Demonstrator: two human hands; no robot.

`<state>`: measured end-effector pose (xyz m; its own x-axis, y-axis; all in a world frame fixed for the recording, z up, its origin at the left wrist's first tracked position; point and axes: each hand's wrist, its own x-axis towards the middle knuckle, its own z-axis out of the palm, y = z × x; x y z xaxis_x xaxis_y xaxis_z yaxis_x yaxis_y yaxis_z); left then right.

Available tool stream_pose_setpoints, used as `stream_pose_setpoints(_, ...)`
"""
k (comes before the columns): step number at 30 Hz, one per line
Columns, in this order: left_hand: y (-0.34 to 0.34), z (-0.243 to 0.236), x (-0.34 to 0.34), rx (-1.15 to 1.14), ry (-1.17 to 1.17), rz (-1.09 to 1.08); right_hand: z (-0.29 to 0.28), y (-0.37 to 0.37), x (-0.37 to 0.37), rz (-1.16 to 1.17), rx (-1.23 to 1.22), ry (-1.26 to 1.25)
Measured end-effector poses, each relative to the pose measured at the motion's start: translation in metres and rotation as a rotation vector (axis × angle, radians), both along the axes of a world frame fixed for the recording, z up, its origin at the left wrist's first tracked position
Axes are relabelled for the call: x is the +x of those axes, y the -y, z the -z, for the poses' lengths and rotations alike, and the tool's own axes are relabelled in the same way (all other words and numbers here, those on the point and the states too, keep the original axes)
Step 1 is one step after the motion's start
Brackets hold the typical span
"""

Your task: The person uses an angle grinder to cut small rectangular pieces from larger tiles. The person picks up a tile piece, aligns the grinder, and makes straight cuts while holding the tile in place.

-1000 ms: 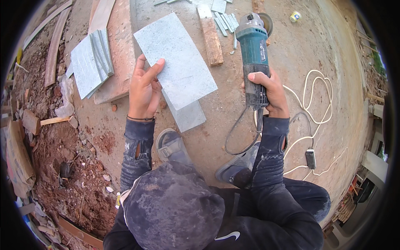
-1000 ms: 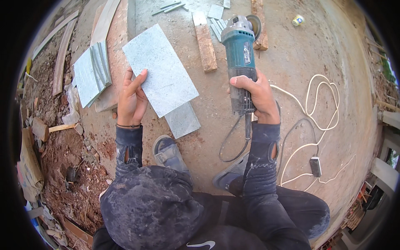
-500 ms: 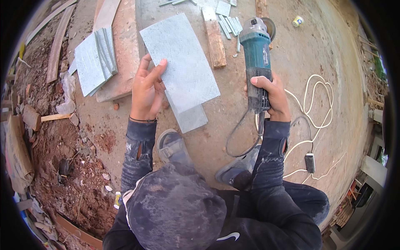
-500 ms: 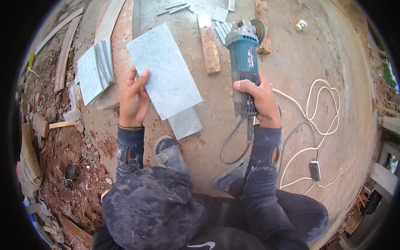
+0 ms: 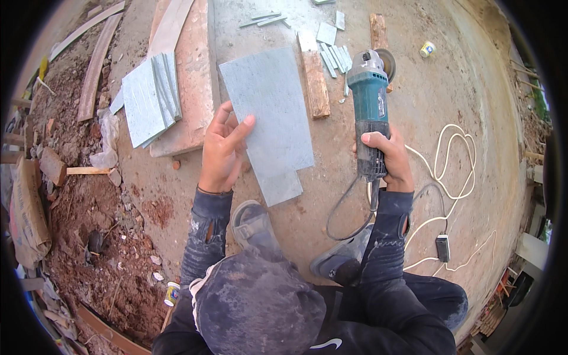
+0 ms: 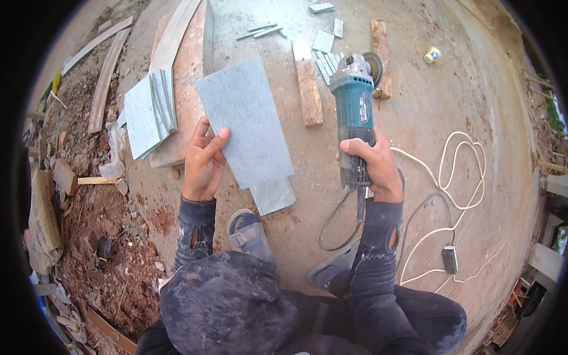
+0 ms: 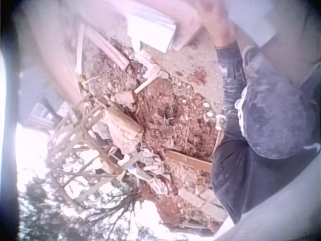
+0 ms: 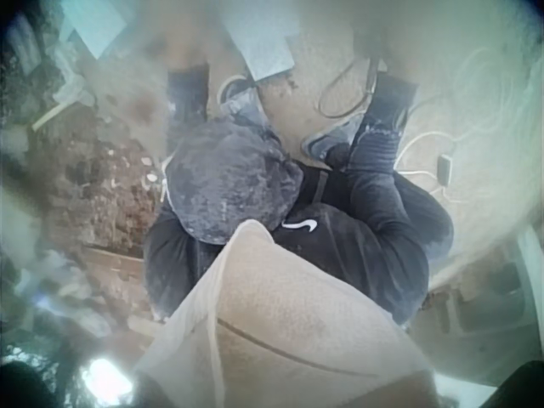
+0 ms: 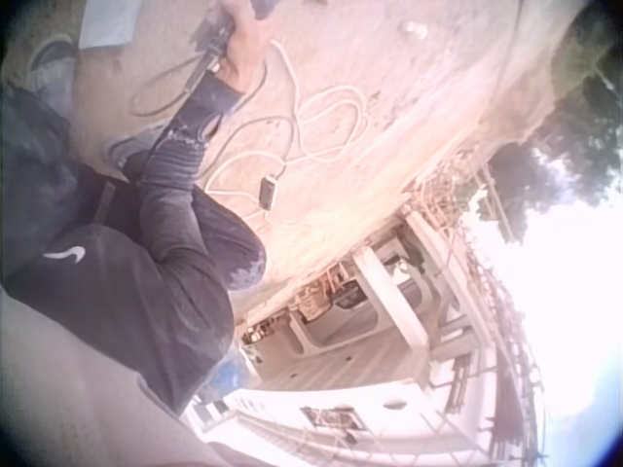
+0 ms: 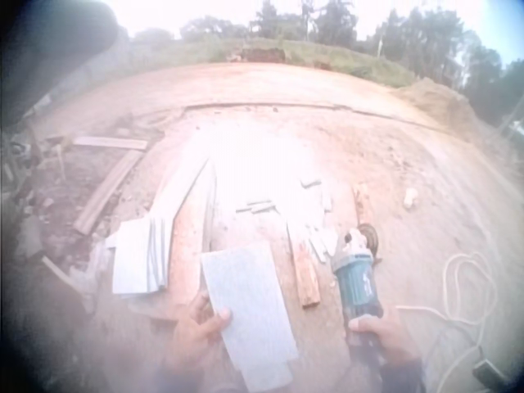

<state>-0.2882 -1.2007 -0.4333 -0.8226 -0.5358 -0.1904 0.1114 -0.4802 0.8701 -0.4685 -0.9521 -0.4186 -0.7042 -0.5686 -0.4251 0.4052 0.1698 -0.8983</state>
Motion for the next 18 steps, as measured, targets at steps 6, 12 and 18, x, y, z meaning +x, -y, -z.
stream_pose_setpoints(6, 0.0007, 0.0013, 0.0044, -0.014, -0.026, 0.022, 0.0000, 0.0015, 0.0003, -0.003, -0.014, 0.020)
stream_pose_setpoints(12, 0.0018, 0.0008, 0.0057, -0.045, -0.030, 0.049, 0.0007, 0.0012, -0.0005, 0.002, 0.003, -0.003)
stream_pose_setpoints(18, 0.0006, 0.0013, 0.0049, 0.005, -0.043, 0.031, -0.0002, 0.0035, 0.0003, 0.000, -0.004, -0.005)
